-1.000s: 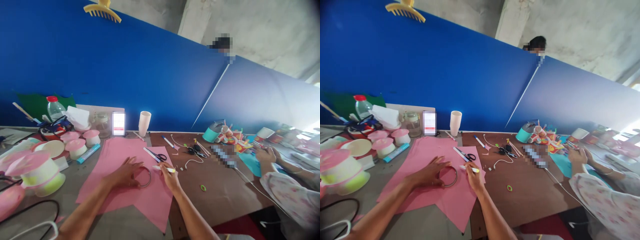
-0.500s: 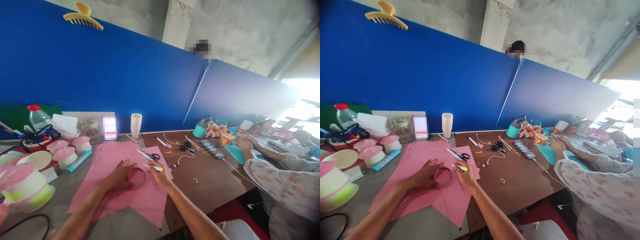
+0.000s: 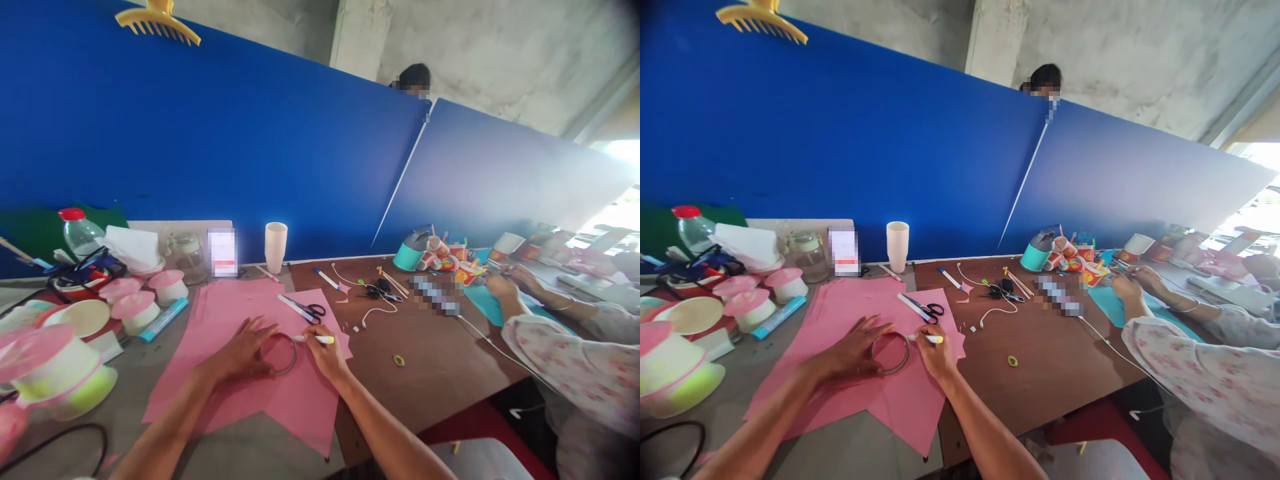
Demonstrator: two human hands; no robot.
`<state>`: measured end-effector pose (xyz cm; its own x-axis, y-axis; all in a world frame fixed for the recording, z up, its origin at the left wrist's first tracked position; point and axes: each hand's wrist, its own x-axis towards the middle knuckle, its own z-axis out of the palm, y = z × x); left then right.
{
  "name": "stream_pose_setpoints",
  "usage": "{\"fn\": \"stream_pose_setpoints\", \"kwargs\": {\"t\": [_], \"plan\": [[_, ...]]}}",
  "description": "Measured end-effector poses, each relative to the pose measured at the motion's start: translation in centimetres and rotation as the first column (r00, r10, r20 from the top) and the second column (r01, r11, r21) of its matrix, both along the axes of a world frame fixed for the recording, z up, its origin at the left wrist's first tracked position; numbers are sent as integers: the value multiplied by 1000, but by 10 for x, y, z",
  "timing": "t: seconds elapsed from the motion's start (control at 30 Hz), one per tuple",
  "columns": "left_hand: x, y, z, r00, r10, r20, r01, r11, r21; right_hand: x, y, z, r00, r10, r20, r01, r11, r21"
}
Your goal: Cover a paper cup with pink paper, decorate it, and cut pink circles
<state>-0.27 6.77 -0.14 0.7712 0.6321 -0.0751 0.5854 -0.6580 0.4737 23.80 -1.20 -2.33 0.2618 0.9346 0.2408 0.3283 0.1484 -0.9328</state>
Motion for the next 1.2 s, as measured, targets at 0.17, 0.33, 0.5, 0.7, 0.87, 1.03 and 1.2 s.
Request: {"fn": "stream_pose_setpoints", "kwargs": {"t": [0.17, 0.33, 0.5, 0.7, 0.87, 1.03, 1.2], "plan": [[0, -2, 4, 999, -14, -36, 14, 1000, 5, 0, 1, 1, 1000, 17, 25, -17, 1000, -14], [2, -2, 8, 998, -13, -62, 13, 1000, -1, 0, 1, 0, 999, 8, 35, -7, 1000, -29], [4, -3, 12, 997, 0, -80, -1, 1000, -5, 2, -2, -1, 1000, -2, 31, 3, 999, -36], [6, -7, 16, 992, 21, -122, -19, 1000, 15, 2, -10, 7, 998, 68, -1, -68, 997, -28], [6, -9, 16, 993, 38, -115, -37, 999, 9, 1, -14, 15, 982, 176, -72, -178, 983, -34], [7, -11, 20, 994, 54, -93, -54, 998, -7, 10, -11, 17, 969, 178, -172, -188, 981, -42], [8, -10, 19, 994, 60, -88, -62, 998, -17, 17, -5, 17, 969, 85, -231, -86, 996, 6]]}}
